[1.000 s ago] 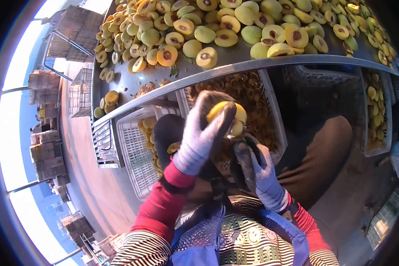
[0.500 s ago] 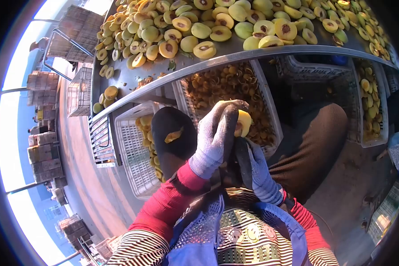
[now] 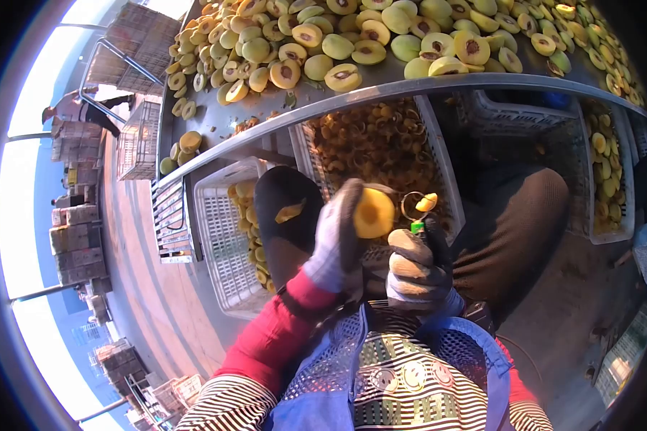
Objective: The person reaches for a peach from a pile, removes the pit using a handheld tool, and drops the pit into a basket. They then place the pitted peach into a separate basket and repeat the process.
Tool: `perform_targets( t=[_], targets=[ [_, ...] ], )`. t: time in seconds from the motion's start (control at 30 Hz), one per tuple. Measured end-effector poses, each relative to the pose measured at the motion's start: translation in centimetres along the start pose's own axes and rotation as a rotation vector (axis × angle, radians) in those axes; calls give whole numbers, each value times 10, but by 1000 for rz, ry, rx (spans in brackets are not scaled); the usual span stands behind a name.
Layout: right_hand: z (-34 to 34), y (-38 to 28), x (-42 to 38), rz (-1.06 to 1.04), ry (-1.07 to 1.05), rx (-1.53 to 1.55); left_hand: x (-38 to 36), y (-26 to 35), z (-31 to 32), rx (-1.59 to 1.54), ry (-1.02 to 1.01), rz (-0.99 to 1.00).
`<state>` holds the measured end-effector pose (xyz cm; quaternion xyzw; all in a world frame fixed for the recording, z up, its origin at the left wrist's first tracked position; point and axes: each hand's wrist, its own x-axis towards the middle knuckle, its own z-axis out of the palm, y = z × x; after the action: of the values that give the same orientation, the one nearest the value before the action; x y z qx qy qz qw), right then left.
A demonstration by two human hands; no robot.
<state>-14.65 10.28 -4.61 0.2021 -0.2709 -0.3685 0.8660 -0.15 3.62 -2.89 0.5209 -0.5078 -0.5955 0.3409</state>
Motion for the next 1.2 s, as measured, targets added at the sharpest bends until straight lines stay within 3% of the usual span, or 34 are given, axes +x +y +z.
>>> perform_targets(
  t=[0.03, 0.07, 0.1, 0.17, 0.23, 0.27, 0.33, 0.37, 0.4, 0.43, 0.47, 0.53, 0.57, 0.6, 0.63, 0.67, 0.7, 0.77, 0.8, 0.83, 0.87, 0.9, 0.97, 1.0, 1.03, 1.13, 1.2],
  targets=[
    [1, 0, -2, -54, 128, 12, -7, 22, -12, 24, 131, 150],
    [-8, -3, -5, -47, 178, 37, -11, 18, -35, -131, 356, 155],
    [-7, -5, -3, -23, 205, 28, -8, 10, -67, -54, 619, 318],
    [-14, -4, -5, -54, 281, -81, 5, 17, -153, 575, 605, 318],
    [-14, -9, -1, -65, 300, -172, 11, 25, -185, 1532, 589, -65],
    [-14, -11, 1, -75, 387, -195, 26, 29, -181, 1334, 600, 270],
    [-17, -15, 7, -88, 485, -223, 51, 84, -95, 932, 525, 255],
    [-17, -16, 8, -83, 494, -223, 82, 80, -83, 859, 438, 364],
    [-17, -15, 8, -77, 596, -330, 110, 86, -67, 926, 364, 379],
    [-16, -16, 9, -77, 698, -437, 137, 93, -51, 1071, 313, 227],
    [-9, -16, 10, -82, 754, -516, 172, 81, -45, 1247, 319, 284],
    [-18, -19, 2, -136, 771, -514, 229, 57, -40, 1361, 169, 165],
    [-24, -23, -1, -182, 778, -518, 245, 45, -44, 1360, 156, 166],
    [-30, -27, -3, -194, 781, -507, 256, 34, -53, 1044, -32, 159],
    [-38, -29, -4, -339, 942, -678, 255, 37, -50, 723, -212, 142],
    [-41, -30, -6, -480, 1106, -850, 241, 33, -50, 648, -147, 232],
    [-23, -31, -2, -485, 1110, -839, 212, 48, -33, 746, 6, 419],
    [28, -37, 13, -536, 1127, -1051, 160, 68, -16, 307, -50, 379],
    [27, -41, 15, -532, 1142, -1040, 136, 71, -9, 254, -75, 295],
    [25, -43, 16, -681, 1143, -1447, 114, 69, -4, 200, -97, 214],
    [24, -44, 18, -822, 1100, -1864, 96, 59, 4, -53, -155, 109],
    [24, -45, 23, -810, 1108, -1864, 82, 49, 10, 50, -90, 176],
    [30, -45, 34, -1000, 823, -1991, 59, 51, 24, 85, -85, 46],
    [50, -35, 38, -734, 1047, -1585, 53, 43, 30, -5, -85, 66],
    [46, -34, 35, -732, 1049, -1588, 48, 36, 34, -93, -86, 88],
    [32, -29, 28, -891, 927, -1979, 34, 33, 38, -74, -58, 59],
    [15, -17, 26, -933, 906, -1951, 29, 25, 38, -33, -31, 120]
  ],
)
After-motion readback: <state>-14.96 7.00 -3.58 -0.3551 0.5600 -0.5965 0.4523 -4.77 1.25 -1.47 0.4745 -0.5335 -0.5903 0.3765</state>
